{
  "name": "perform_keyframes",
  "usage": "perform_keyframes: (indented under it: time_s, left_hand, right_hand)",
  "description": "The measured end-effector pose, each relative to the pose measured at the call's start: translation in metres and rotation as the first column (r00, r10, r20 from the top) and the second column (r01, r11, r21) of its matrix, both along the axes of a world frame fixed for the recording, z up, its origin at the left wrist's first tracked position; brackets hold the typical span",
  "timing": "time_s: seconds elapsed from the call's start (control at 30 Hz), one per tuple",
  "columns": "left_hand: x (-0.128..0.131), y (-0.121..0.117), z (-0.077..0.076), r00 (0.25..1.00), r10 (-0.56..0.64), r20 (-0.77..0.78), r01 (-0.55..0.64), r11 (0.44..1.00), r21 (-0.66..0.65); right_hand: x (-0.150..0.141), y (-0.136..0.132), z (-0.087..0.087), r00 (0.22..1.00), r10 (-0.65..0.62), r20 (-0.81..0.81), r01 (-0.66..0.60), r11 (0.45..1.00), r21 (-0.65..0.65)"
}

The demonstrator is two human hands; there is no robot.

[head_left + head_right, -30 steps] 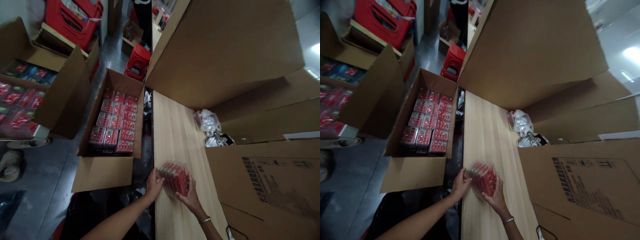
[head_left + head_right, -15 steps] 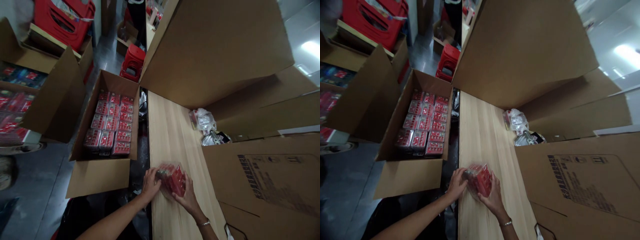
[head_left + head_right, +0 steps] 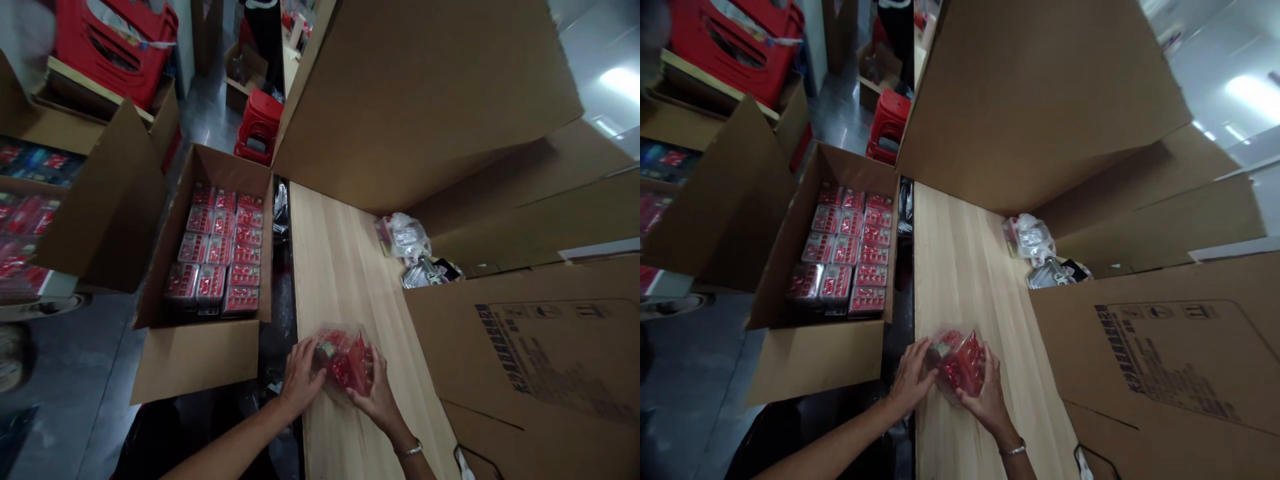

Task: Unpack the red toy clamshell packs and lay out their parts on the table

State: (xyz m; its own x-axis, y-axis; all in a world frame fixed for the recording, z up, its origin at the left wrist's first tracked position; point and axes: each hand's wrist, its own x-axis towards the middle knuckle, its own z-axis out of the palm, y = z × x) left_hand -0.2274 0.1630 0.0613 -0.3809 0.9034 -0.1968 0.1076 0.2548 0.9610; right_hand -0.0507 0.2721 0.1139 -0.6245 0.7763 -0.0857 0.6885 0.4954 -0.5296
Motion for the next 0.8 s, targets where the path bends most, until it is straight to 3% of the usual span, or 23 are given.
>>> perform_keyframes:
  time_s: [0.17,0.37,0.67,0.8]
  left_hand:
    - [-0.002,0.001,0.001,1.0,0.019,0.022,-0.019,1.0,0.009]
    - [-0.004,0.003,0.002,0.996,0.02,0.087,-0.021,1.0,0.011]
    - [-0.007,0.006,0.009,0.994,0.054,0.099,-0.055,0.999,-0.001]
    - [-0.011,0.008,0.01,0.994,0.069,0.079,-0.068,0.998,-0.018]
  right_hand:
    - [0.0,-0.001,0.002,1.0,-0.017,-0.017,0.017,1.0,0.002]
    - [-0.004,-0.001,0.001,0.97,0.124,0.211,-0.149,0.983,0.104]
    - [0.001,-0.003,0.005,0.999,0.03,0.022,-0.032,0.994,0.106]
    - [0.017,0.028,0.006,0.995,-0.1,-0.026,0.102,0.986,0.13]
